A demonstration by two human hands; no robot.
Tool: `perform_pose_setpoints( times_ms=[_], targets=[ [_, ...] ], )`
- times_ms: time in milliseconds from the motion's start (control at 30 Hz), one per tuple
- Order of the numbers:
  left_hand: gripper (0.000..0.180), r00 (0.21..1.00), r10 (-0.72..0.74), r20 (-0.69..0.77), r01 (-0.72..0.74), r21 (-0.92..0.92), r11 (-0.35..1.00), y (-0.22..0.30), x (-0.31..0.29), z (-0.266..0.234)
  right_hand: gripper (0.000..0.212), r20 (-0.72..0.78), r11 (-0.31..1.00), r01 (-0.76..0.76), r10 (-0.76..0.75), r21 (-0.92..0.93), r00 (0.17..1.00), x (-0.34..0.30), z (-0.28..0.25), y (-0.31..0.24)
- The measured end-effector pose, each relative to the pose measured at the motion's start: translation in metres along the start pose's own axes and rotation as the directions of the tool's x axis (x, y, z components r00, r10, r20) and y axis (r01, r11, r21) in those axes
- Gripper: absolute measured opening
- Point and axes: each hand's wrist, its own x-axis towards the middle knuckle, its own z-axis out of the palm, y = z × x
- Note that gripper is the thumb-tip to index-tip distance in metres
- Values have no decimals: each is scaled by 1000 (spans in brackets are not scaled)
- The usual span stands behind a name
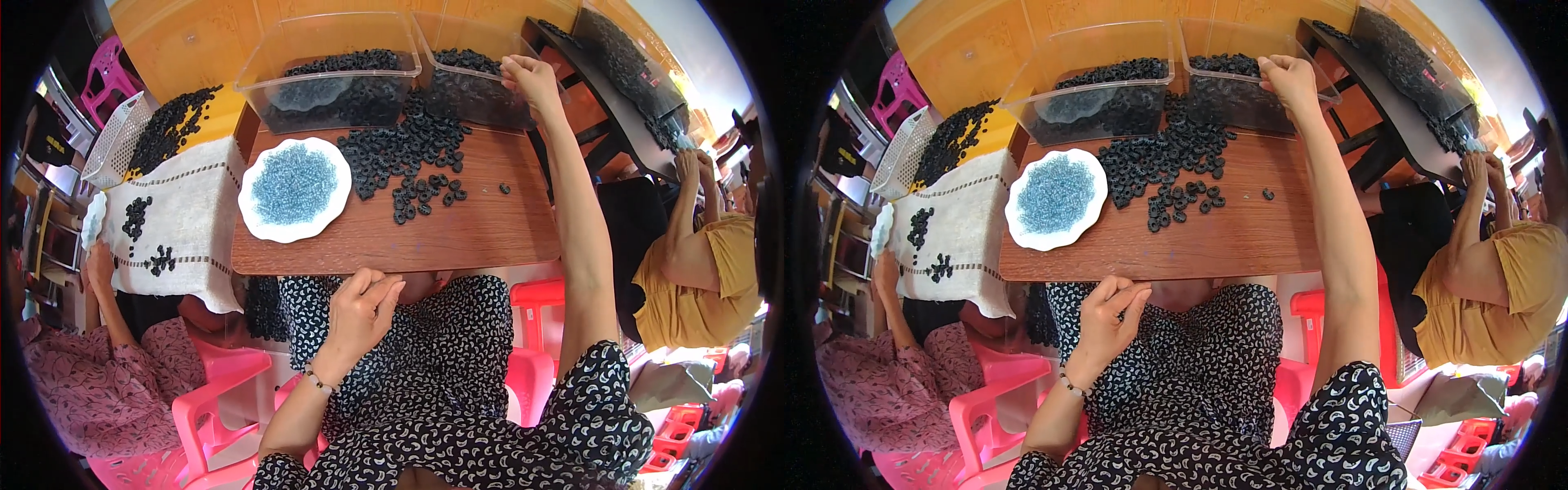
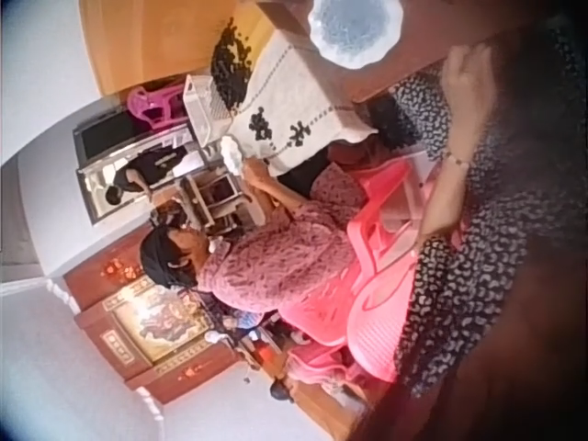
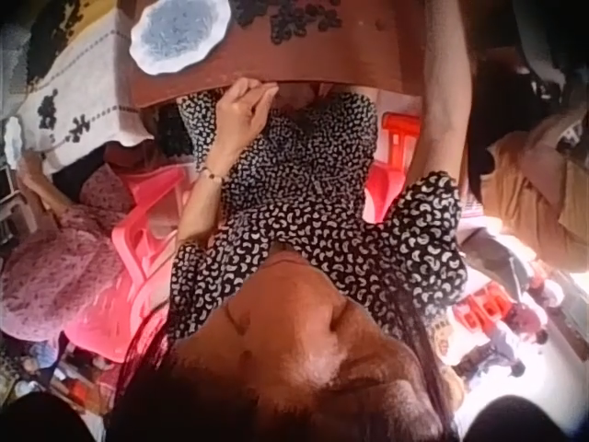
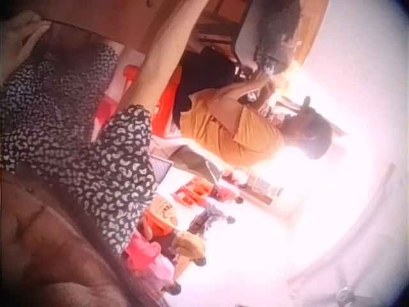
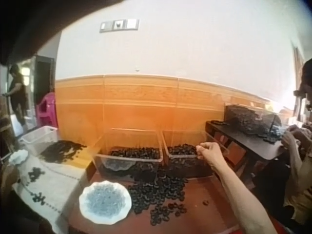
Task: The person takes black plastic components from a container onto the table, assembles them by inserting small pieces together by hand, and sweeps the assembled pieces into a bowl.
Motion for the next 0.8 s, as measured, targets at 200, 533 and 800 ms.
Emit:
perform_pose_setpoints(
  times_ms=[200,533,800],
  targets=[
    [10,1000,8,20,-8,-20,1000,1,2,-4,19,204,965,239,-213,-107,955,-78,18,8],
    [7,999,4,50,-4,-5,1000,0,1,2,19,418,869,235,-36,-436,908,-197,17,30],
    [6,997,-44,64,45,-14,999,-1,0,2,18,421,830,330,-128,-450,898,-206,19,40]
  ],
)
